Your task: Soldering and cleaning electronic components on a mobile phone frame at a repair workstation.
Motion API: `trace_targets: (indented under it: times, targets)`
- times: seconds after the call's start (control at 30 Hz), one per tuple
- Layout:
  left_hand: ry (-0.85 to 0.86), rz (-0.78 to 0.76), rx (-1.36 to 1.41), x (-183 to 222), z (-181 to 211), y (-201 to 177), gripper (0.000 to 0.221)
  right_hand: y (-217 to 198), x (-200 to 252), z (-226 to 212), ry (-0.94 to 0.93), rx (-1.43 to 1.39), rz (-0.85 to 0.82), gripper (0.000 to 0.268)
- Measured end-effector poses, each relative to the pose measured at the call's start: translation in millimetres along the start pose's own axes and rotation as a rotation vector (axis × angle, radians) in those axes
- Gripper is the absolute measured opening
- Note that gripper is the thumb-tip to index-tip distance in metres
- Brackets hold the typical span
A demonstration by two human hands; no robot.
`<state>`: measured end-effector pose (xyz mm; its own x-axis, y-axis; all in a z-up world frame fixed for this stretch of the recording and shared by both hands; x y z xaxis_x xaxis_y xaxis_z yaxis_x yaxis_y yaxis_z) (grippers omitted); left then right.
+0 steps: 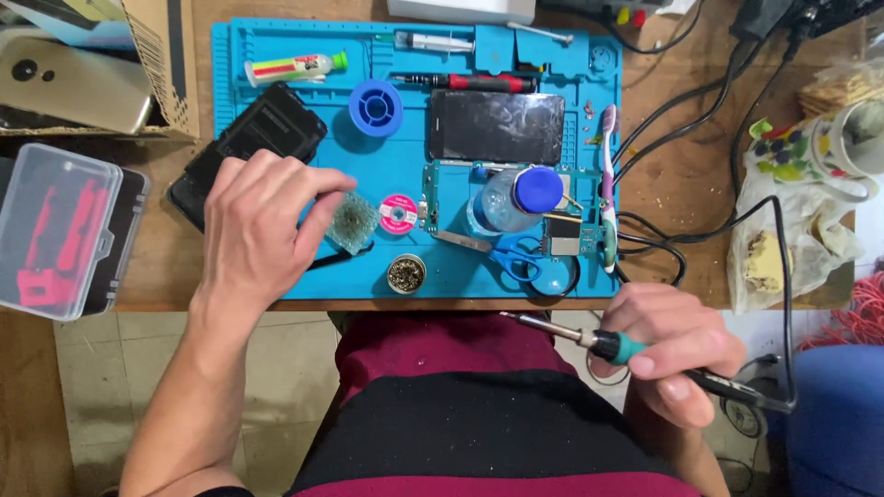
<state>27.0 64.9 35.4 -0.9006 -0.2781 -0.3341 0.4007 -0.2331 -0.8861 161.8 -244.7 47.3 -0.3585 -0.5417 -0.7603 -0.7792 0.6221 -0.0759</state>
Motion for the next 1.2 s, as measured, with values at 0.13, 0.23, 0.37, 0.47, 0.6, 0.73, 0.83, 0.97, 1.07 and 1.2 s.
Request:
trace_targets:
  times: [0.13, 0.23, 0.37, 0.47, 0.6, 0.73, 0.83, 0.97, 1.07, 1.2]
  targets:
    - [-0.063, 0.03, 0.044, 18.0, -12.8, 8.5, 0.026, -7.9, 3.2, 2.0, 0.005, 0.046, 0.001, 0.015]
    - [-0.127, 0.024, 0.124, 25.7, -12.5, 10.6, 0.018, -9.3, 2.9, 3.7, -0.016, 0.079, -0.031, 0.027]
    - [-0.055, -0.014, 0.379, 25.7, 17.4, 21.5, 0.058, -10.0, 8.1, 4.4, -0.082, 0.12, 0.057, 0.042]
    - [0.019, 0.022, 0.344, 21.6, 32.9, 26.6, 0.059, -15.9, 11.5, 2.1, -0.057, 0.135, 0.109, 0.044]
    - [0.134, -0.13, 0.067, 23.3, 32.7, 32.8, 0.057, -23.2, 13.7, 0.5, -0.065, 0.137, 0.093, 0.044]
    - [0.09, -0.186, 0.029, 24.7, 35.7, 35.4, 0.044, -21.4, 11.1, 6.2, -0.084, 0.145, 0.097, 0.042]
    - [0.078, -0.07, -0.025, 25.2, 32.8, 27.6, 0.04, -15.7, 10.2, 10.4, -0.126, 0.135, 0.106, 0.042]
    - [-0.02, -0.073, -0.012, 30.5, 15.9, 14.3, 0.056, -7.6, 9.9, 9.3, -0.099, 0.132, 0.069, 0.04]
    - [-0.083, -0.016, 0.044, 44.9, -3.0, -0.4, 0.07, 2.6, 10.3, 11.0, -0.077, 0.136, -0.001, 0.04]
    - [-0.158, 0.155, 0.123, 55.0, -16.2, -14.3, 0.036, 15.8, 7.1, 9.2, 0.038, 0.151, -0.205, 0.036]
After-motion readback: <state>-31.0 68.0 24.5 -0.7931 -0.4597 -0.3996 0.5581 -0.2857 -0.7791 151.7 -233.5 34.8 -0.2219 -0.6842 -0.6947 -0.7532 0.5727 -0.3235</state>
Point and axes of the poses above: each hand's wrist, its own x-axis away from the middle knuckle, its own y-axis out of the palm, z = x × y, the point moved 2 cm from there along -x, towards the middle knuckle, and after that the axes turned 9 degrees about -y, right-handed, at the moved point
